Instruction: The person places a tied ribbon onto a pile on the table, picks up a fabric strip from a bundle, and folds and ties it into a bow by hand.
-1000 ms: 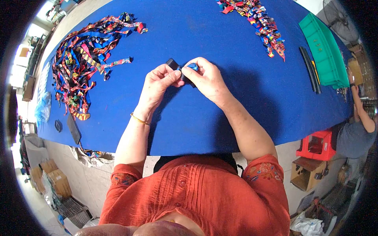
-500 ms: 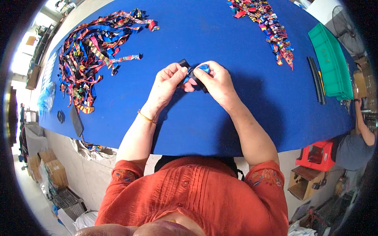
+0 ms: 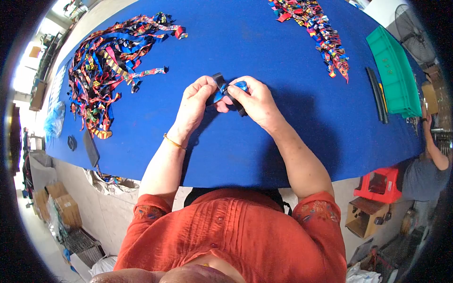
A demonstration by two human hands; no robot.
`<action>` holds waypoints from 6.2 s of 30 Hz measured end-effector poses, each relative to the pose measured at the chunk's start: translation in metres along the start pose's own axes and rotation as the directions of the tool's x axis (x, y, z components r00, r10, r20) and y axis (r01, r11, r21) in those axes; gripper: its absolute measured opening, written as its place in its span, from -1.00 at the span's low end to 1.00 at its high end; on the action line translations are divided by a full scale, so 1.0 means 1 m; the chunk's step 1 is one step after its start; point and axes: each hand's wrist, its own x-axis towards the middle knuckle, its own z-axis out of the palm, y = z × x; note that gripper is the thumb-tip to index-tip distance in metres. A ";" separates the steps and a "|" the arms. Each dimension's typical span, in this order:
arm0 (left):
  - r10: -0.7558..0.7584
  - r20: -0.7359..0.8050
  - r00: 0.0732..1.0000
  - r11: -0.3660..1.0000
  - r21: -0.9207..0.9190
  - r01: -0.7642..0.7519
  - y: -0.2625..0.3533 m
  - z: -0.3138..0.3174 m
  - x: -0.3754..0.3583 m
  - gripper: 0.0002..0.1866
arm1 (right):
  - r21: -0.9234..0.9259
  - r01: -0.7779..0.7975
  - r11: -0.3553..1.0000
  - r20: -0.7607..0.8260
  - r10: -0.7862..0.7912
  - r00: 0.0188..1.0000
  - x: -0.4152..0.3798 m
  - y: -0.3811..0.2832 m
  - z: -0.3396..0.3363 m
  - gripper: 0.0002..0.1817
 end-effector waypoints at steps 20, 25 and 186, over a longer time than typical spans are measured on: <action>0.054 -0.014 0.998 0.995 0.082 -0.053 -0.004 -0.006 0.004 -0.86 | 0.205 -0.016 0.979 0.070 0.001 0.998 -0.001 -0.005 -0.003 -0.78; -0.026 -0.099 0.995 0.998 0.059 0.032 0.004 0.005 -0.002 -0.87 | 0.256 0.026 0.966 0.080 -0.048 0.996 0.001 -0.001 -0.002 -0.76; 0.034 0.098 0.995 0.975 0.216 -0.054 0.006 0.018 -0.012 -0.75 | 0.106 0.067 0.992 -0.073 -0.060 0.996 -0.002 -0.021 -0.009 -0.76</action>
